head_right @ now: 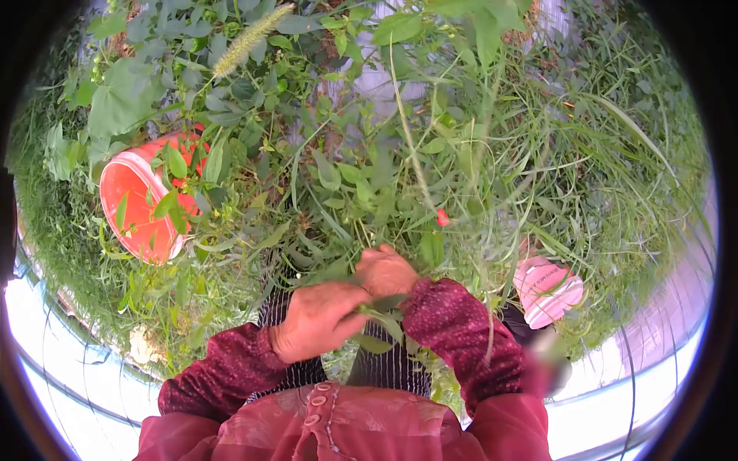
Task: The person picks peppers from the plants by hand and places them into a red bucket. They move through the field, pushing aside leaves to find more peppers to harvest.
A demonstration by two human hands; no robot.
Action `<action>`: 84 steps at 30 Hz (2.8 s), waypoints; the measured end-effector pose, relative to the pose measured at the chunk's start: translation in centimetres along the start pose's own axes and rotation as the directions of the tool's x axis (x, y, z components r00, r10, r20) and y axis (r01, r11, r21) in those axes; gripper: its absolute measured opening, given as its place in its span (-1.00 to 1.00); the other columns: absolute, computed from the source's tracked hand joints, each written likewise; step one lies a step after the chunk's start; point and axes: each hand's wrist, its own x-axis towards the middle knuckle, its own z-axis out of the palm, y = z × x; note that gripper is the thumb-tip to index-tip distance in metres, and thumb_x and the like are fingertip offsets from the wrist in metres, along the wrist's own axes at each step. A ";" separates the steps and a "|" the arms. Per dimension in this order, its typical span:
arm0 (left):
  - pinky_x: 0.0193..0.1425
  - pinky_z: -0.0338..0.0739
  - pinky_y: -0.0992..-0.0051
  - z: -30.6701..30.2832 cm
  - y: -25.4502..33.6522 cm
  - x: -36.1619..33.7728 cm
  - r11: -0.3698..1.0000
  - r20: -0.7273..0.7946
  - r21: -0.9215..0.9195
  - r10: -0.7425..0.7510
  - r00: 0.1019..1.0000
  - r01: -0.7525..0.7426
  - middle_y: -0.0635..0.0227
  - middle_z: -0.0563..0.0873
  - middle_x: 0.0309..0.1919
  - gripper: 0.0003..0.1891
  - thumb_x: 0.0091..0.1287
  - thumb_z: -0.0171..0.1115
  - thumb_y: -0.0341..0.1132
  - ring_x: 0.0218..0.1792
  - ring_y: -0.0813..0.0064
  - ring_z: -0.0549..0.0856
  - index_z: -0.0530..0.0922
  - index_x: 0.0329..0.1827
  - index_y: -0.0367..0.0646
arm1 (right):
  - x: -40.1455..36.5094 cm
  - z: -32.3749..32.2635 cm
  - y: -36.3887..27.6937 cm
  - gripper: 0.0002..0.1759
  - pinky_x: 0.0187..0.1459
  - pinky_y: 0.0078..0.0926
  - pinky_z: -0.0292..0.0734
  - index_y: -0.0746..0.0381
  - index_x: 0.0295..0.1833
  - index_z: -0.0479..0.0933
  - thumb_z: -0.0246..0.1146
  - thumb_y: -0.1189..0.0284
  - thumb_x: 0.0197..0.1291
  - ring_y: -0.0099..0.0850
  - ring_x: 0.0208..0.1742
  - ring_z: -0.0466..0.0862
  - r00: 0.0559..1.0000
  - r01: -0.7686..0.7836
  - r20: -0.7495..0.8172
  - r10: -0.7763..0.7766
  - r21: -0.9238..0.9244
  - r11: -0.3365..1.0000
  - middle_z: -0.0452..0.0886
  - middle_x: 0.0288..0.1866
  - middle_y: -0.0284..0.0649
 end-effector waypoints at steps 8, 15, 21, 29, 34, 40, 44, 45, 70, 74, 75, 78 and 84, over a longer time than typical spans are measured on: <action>-0.50 0.52 0.62 -2.2 -9.9 6.9 0.593 0.000 -0.571 -0.692 0.722 0.568 0.33 0.66 -0.35 -0.74 0.16 0.24 -0.40 -0.37 0.61 0.60 0.55 -0.08 -0.23 | -1.0 4.1 1.9 -0.83 -0.05 -0.33 0.34 0.10 -0.41 0.54 0.27 0.25 0.00 -0.37 -0.15 0.50 0.947 0.075 -0.312 -0.078 -0.023 0.997 0.51 -0.42 -0.39; -0.07 0.55 0.33 1.2 -24.0 12.9 0.696 -0.186 0.170 -0.672 0.717 0.697 0.11 0.69 -0.19 -0.65 0.14 0.23 -0.28 -0.20 0.17 0.67 0.57 -0.07 -0.31 | -1.7 7.1 6.2 -0.80 -0.04 -0.32 0.32 0.07 -0.42 0.54 0.27 0.18 -0.01 -0.36 -0.14 0.50 0.913 0.136 -0.385 -0.133 -0.019 0.991 0.49 -0.41 -0.38; 0.06 0.52 0.25 3.6 -31.9 17.5 0.558 -0.037 0.520 -0.742 0.669 0.647 0.04 0.66 -0.07 -0.63 0.15 0.20 -0.25 -0.02 0.07 0.63 0.59 -0.02 -0.25 | -1.7 12.2 8.6 -0.82 -0.10 -0.30 0.30 0.03 -0.46 0.51 0.28 0.18 -0.06 -0.39 -0.20 0.48 0.892 0.194 -0.441 -0.097 0.180 0.964 0.38 -0.48 -0.40; -0.11 0.57 0.24 7.1 -38.4 19.3 0.547 -0.062 0.652 -0.651 0.756 0.525 0.18 0.71 -0.20 -0.77 0.20 0.10 -0.27 -0.15 0.14 0.69 0.67 -0.22 -0.13 | -1.0 12.3 8.3 -0.76 -0.21 -0.33 0.27 0.05 -0.46 0.42 0.20 0.13 -0.03 -0.39 -0.38 0.39 0.927 0.048 -0.375 0.017 0.164 0.985 0.27 -0.54 -0.39; -0.20 0.56 0.17 6.2 -35.9 18.7 0.584 -0.184 0.514 -0.640 0.746 0.628 0.05 0.69 -0.32 -0.87 0.10 0.16 -0.36 -0.26 0.00 0.67 0.64 -0.39 -0.19 | -0.2 10.1 8.0 -0.66 -0.37 -0.25 0.32 0.13 -0.62 0.31 0.34 0.22 -0.20 -0.36 -0.56 0.36 0.769 0.314 -0.618 -0.162 0.144 0.938 0.22 -0.62 -0.35; -0.20 0.55 0.17 2.1 -24.8 16.1 0.688 -0.236 0.509 -0.467 0.852 0.518 0.07 0.65 -0.20 -0.82 0.12 0.18 -0.35 -0.24 0.02 0.65 0.62 -0.25 -0.20 | -0.2 14.6 9.0 -0.75 -0.31 -0.29 0.34 0.12 -0.61 0.43 0.40 0.33 -0.30 -0.36 -0.45 0.45 0.847 0.189 -0.510 -0.149 0.027 0.982 0.32 -0.60 -0.37; -0.23 0.56 0.33 -4.3 -15.6 11.5 0.923 -0.373 0.317 -0.092 0.923 0.220 0.18 0.63 -0.30 -0.73 0.11 0.27 -0.40 -0.31 0.25 0.67 0.60 -0.11 -0.23 | -0.5 6.4 5.5 -0.75 -0.14 -0.29 0.35 0.13 -0.54 0.49 0.41 0.27 -0.20 -0.32 -0.24 0.51 0.836 0.208 -0.528 -0.151 0.049 0.977 0.45 -0.51 -0.36; -0.19 0.57 0.37 -7.3 -13.2 10.5 0.908 -0.393 0.285 -0.181 0.902 0.306 0.18 0.65 -0.22 -0.71 0.11 0.28 -0.39 -0.29 0.28 0.66 0.60 -0.08 -0.19 | -0.4 6.4 5.5 -0.76 -0.14 -0.28 0.35 0.13 -0.53 0.49 0.41 0.27 -0.19 -0.31 -0.24 0.51 0.832 0.196 -0.537 -0.143 0.044 0.980 0.46 -0.49 -0.35; -0.07 0.57 0.26 -14.4 -7.0 10.6 0.743 0.402 0.630 -0.063 0.914 -0.226 0.17 0.60 -0.31 -0.85 0.09 0.19 -0.40 -0.25 0.20 0.64 0.55 -0.27 -0.21 | 0.2 5.7 2.1 -0.75 -0.03 -0.20 0.34 0.09 -0.42 0.52 0.25 0.15 0.05 -0.33 -0.12 0.49 0.893 -0.029 -0.450 -0.022 -0.106 0.994 0.51 -0.41 -0.35; 0.24 0.42 0.33 -10.7 -9.5 17.0 0.309 0.458 0.826 0.121 0.881 -0.472 0.06 0.56 -0.01 -0.70 0.07 0.17 -0.42 0.12 0.22 0.52 0.53 -0.11 -0.32 | -0.5 4.8 1.3 -0.78 0.03 -0.25 0.27 0.08 -0.38 0.53 0.28 0.17 0.01 -0.34 -0.14 0.46 0.897 -0.068 -0.442 0.006 -0.124 0.990 0.50 -0.38 -0.38; 0.29 0.38 0.30 -11.0 -9.8 18.7 0.077 0.399 0.910 0.113 0.910 -0.408 0.02 0.54 0.06 -0.63 0.09 0.15 -0.44 0.18 0.21 0.49 0.50 -0.01 -0.34 | -0.8 4.9 1.4 -0.77 0.05 -0.23 0.24 0.10 -0.36 0.52 0.32 0.20 -0.04 -0.34 -0.10 0.46 0.854 -0.026 -0.519 -0.026 -0.092 0.995 0.49 -0.38 -0.37; 0.37 0.12 -0.15 -14.2 -9.2 20.9 -0.043 0.070 0.996 -0.251 0.966 -0.083 0.03 0.31 0.33 -0.37 0.17 0.13 -0.41 0.37 0.05 0.27 0.22 0.35 -0.32 | -1.8 4.7 1.1 -0.77 0.13 -0.20 0.21 0.09 -0.34 0.50 0.29 0.21 -0.05 -0.40 -0.06 0.45 0.803 -0.023 -0.595 -0.016 -0.058 0.998 0.47 -0.38 -0.41; 0.37 0.11 -0.07 -22.7 -9.7 16.7 -0.165 -0.223 0.971 -0.386 0.895 0.171 0.23 0.54 0.06 -0.51 0.10 0.22 -0.41 0.27 0.29 0.38 0.47 0.17 -0.13 | -2.8 4.3 2.7 -0.79 0.21 -0.15 0.17 0.08 -0.34 0.51 0.30 0.23 -0.05 -0.39 -0.05 0.49 0.823 -0.074 -0.568 0.003 -0.103 0.992 0.48 -0.37 -0.39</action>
